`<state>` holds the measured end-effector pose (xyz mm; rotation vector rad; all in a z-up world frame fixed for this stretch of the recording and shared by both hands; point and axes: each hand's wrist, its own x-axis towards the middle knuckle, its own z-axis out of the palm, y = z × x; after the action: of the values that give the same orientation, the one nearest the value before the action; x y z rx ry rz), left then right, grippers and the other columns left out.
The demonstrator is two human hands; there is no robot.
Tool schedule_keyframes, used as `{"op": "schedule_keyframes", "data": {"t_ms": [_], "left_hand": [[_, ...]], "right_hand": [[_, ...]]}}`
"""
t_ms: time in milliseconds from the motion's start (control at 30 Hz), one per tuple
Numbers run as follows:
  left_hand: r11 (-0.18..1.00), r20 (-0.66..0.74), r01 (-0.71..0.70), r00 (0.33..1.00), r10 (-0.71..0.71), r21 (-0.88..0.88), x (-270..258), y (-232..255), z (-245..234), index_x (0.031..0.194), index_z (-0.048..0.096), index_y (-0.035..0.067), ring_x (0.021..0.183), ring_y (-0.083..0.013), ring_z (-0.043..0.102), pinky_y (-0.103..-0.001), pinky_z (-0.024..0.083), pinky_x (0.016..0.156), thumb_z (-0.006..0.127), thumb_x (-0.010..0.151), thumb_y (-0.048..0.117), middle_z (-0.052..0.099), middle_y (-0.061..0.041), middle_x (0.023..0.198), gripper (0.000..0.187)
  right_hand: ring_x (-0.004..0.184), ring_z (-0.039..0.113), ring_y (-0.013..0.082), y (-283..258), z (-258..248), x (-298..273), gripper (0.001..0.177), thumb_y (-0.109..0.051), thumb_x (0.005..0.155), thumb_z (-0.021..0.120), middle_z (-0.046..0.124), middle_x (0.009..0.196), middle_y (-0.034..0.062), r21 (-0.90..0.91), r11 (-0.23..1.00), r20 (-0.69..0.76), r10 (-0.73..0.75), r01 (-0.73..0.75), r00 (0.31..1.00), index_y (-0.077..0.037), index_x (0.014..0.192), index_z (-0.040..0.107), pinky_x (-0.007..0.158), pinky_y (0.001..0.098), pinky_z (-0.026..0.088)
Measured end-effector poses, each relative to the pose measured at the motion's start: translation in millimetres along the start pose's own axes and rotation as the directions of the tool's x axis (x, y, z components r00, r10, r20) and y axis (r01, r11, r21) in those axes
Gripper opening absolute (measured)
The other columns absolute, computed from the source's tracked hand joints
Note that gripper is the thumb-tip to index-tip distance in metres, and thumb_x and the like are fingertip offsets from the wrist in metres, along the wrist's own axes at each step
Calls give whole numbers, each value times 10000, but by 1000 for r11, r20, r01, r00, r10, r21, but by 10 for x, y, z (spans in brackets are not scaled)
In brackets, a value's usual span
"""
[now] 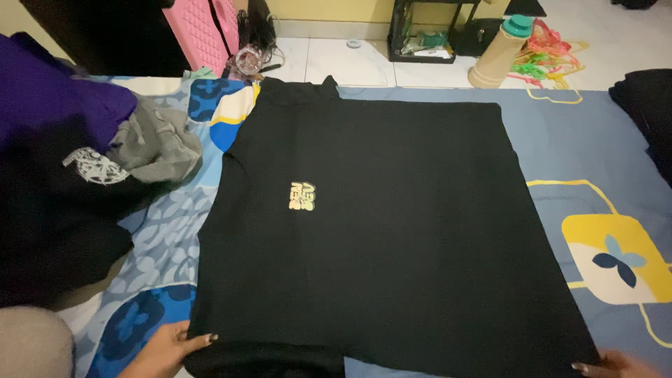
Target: Folding a black jacket and a black t-shirt on a bed mattress.
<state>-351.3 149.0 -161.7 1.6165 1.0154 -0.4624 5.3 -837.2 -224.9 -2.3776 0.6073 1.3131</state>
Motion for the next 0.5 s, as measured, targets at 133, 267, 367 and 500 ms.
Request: {"op": "schedule_keyframes", "data": {"t_ms": [133,267,367,500], "left_hand": [[983,1,40,999,-41,-177,-163,134,19,895,650,-74,624,-213,615,-365,531,618,809,847,40,655,-150,713,201],[973,15,19,1000,-16,-230,-229,103,56,894,645,-63,648,-213,617,-362,524,634,794,848,32,648,-139,718,183],[969,31,21,999,-14,-245,-333,261,80,912,672,-59,672,-217,641,-360,518,649,782,863,52,687,-148,739,164],[996,2,25,1000,-25,-81,-179,120,37,954,665,-74,659,-234,666,-369,535,626,804,868,95,708,-164,767,235]], "right_hand": [[1018,666,226,-210,-16,-411,498,-560,857,726,721,1038,110,-209,978,8,7,-5,1000,-103,1056,727,983,427,545],[1035,649,230,-40,61,-325,533,-580,860,727,707,1061,122,-227,974,5,-2,3,1000,-104,1099,713,998,424,519],[1038,640,290,-177,157,-582,491,-414,874,785,673,1102,173,55,998,-43,43,-41,998,-73,1210,675,984,482,521],[944,688,386,-444,220,-1109,398,-222,967,704,688,1096,289,526,826,23,224,-203,974,-52,1298,564,847,527,588]]}}
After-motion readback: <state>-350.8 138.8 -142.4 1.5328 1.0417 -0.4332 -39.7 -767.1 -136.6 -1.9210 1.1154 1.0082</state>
